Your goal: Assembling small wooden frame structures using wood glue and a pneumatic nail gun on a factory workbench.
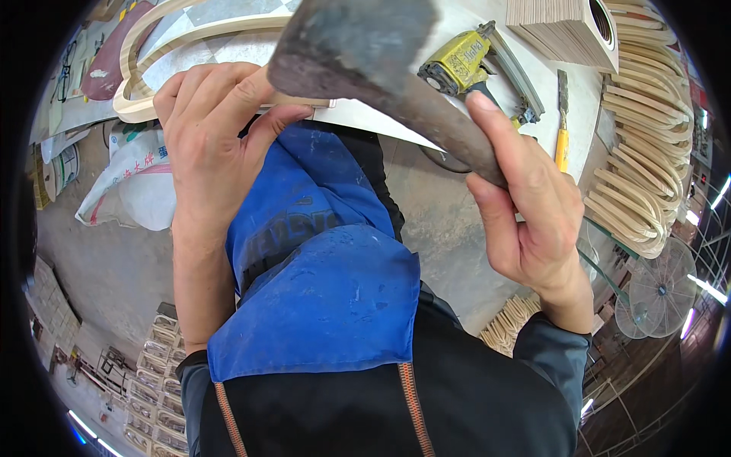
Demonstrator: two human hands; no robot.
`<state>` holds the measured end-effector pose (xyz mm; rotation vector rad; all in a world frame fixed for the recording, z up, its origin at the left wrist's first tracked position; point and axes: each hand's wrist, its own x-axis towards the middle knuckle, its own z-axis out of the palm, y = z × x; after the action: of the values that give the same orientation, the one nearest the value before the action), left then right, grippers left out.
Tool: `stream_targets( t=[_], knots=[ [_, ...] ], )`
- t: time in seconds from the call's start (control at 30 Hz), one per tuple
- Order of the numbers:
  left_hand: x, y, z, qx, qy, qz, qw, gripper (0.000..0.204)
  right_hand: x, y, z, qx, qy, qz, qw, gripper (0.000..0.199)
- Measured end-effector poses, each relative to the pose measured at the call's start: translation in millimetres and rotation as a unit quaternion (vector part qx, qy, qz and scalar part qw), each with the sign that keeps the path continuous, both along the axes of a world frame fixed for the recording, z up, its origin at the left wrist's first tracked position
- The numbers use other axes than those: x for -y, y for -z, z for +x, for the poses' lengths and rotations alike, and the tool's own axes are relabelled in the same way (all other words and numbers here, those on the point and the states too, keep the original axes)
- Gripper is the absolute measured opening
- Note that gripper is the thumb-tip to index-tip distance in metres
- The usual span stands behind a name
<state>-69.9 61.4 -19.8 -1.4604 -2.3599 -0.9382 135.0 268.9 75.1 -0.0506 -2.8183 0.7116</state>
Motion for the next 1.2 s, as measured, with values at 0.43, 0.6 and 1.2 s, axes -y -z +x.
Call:
stream_targets(
  t=[0.43, 0.6, 1.2],
  knots=[
    [-3, -4, -1, 0.02, 0.006, 0.001, 1.0, 0.033, -3, -3, -6, 0.062, -0.002, 0.012, 0.998, 0.057],
    [-4, -3, -1, 0.01, 0.004, 0.002, 1.0, 0.036, -3, -3, -5, 0.085, 0.005, 0.011, 0.996, 0.055],
    [-4, -19, -1, 0.02, 0.024, -0.045, 0.998, 0.051, 48, 72, 56, 0.075, 0.312, -0.372, 0.871, 0.046]
  ],
)
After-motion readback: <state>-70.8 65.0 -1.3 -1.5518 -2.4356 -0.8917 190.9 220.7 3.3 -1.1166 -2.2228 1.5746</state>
